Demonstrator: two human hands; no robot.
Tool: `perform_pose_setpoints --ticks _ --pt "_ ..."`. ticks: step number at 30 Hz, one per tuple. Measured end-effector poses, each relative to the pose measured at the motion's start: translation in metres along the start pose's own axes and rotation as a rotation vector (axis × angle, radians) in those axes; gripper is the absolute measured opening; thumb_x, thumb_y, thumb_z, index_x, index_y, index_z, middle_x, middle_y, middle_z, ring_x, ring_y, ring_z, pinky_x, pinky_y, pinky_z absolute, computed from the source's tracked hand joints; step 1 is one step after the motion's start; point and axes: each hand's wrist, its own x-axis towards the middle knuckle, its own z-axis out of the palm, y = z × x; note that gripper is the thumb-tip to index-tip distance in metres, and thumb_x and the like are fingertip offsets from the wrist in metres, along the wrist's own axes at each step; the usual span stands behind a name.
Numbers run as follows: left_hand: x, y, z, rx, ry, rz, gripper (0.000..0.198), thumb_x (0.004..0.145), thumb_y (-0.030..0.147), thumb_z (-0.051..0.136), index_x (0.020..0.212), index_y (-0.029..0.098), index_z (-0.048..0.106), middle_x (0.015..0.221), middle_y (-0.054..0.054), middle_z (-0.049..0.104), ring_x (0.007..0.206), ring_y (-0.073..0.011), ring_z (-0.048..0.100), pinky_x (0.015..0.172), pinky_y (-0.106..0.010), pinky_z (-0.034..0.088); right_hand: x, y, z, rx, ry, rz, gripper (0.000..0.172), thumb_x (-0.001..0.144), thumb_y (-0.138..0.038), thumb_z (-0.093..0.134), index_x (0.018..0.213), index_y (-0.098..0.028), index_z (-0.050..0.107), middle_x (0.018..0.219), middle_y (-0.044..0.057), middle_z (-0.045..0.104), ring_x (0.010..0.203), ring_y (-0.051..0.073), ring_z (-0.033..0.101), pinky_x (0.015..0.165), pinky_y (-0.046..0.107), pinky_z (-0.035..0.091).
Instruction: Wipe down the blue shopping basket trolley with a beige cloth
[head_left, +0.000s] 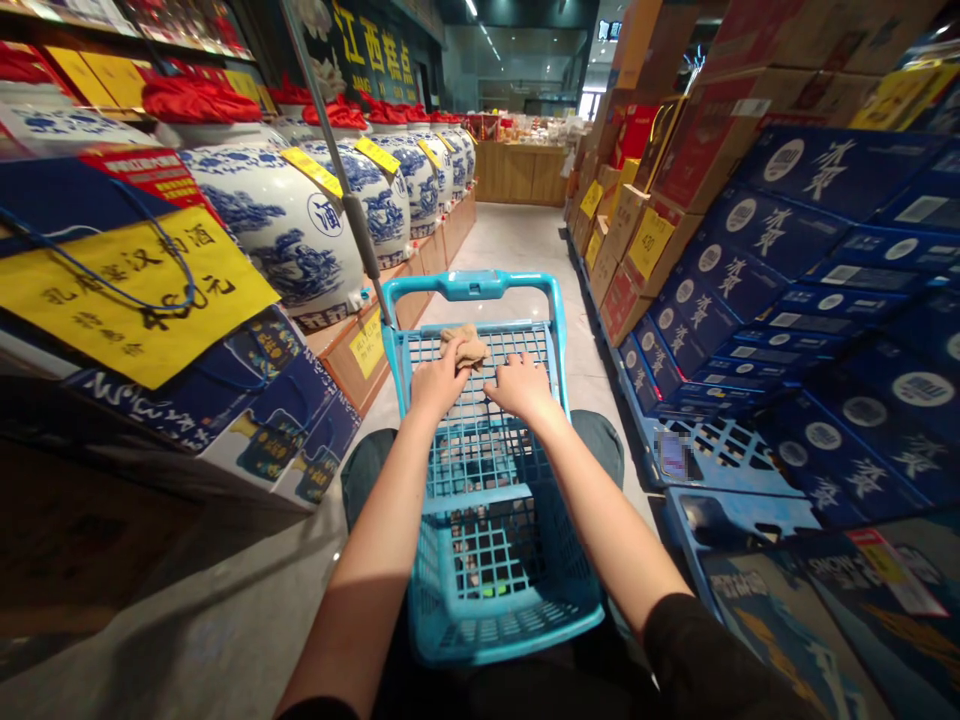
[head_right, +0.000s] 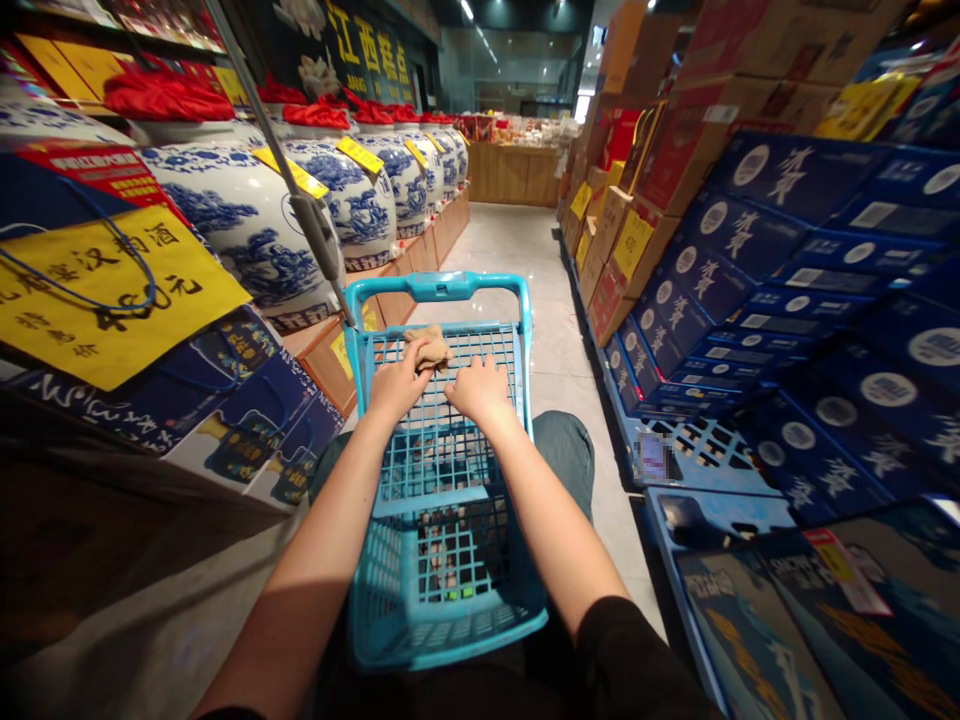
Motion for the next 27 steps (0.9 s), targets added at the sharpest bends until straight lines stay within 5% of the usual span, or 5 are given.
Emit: perform_pose_setpoints --ticks 5,12,17,21,27 --pt "0.001 -0.001 0.001 0.016 -0.013 0.01 0.057 0.105 0.033 0.05 0.161 0.026 0.045 0.127 -0.013 0.079 0.111 -0.0348 0.077 0.097 -0.041 0.055 0.005 0.004 0.012 -0.001 0.079 0.0 0.051 0.104 -0.051 0.054 0.117 -0.011 0.082 0.133 0.024 0.072 0.132 0.039 0.058 0.118 0.059 0.034" --pt "-0.005 0.002 -0.002 0.122 -0.017 0.109 0.057 0.103 0.024 0.054 0.16 0.026 0.051 0.121 -0.015 0.079 0.119 -0.0346 0.073 0.107 -0.046 0.051 0.014 0.019 0.013 0.095 0.132 -0.021 0.044 0.103 -0.049 0.056 0.096 -0.018 0.086 0.106 0.014 0.081 0.114 0.031 0.068 0.097 0.038 0.042" --pt "-0.014 0.009 -0.008 0.088 0.201 0.047 0.043 0.098 0.021 0.061 0.14 0.027 0.071 0.141 -0.018 0.065 0.138 -0.0383 0.059 0.113 -0.05 0.05 0.018 0.026 0.01 0.108 0.123 -0.053 0.046 0.108 -0.038 0.047 0.089 -0.019 0.084 0.097 0.012 0.082 0.106 0.027 0.07 0.087 0.035 0.039" --pt "-0.006 0.01 0.003 0.037 0.301 0.093 0.046 0.092 0.024 0.072 0.137 0.017 0.068 0.163 -0.02 0.047 0.156 -0.0415 0.039 0.126 -0.054 0.041 0.019 0.026 0.012 0.111 0.128 -0.059 0.045 0.108 -0.034 0.046 0.089 -0.019 0.084 0.098 0.012 0.082 0.105 0.025 0.07 0.085 0.033 0.038" --pt "0.029 0.018 -0.006 0.043 0.14 0.208 0.042 0.09 0.001 0.05 0.125 0.015 0.068 0.132 -0.016 0.069 0.127 -0.0313 0.062 0.111 -0.045 0.054 0.02 0.024 0.016 0.135 0.147 -0.04 0.04 0.106 -0.03 0.049 0.086 -0.02 0.082 0.1 0.01 0.082 0.106 0.026 0.069 0.084 0.034 0.037"
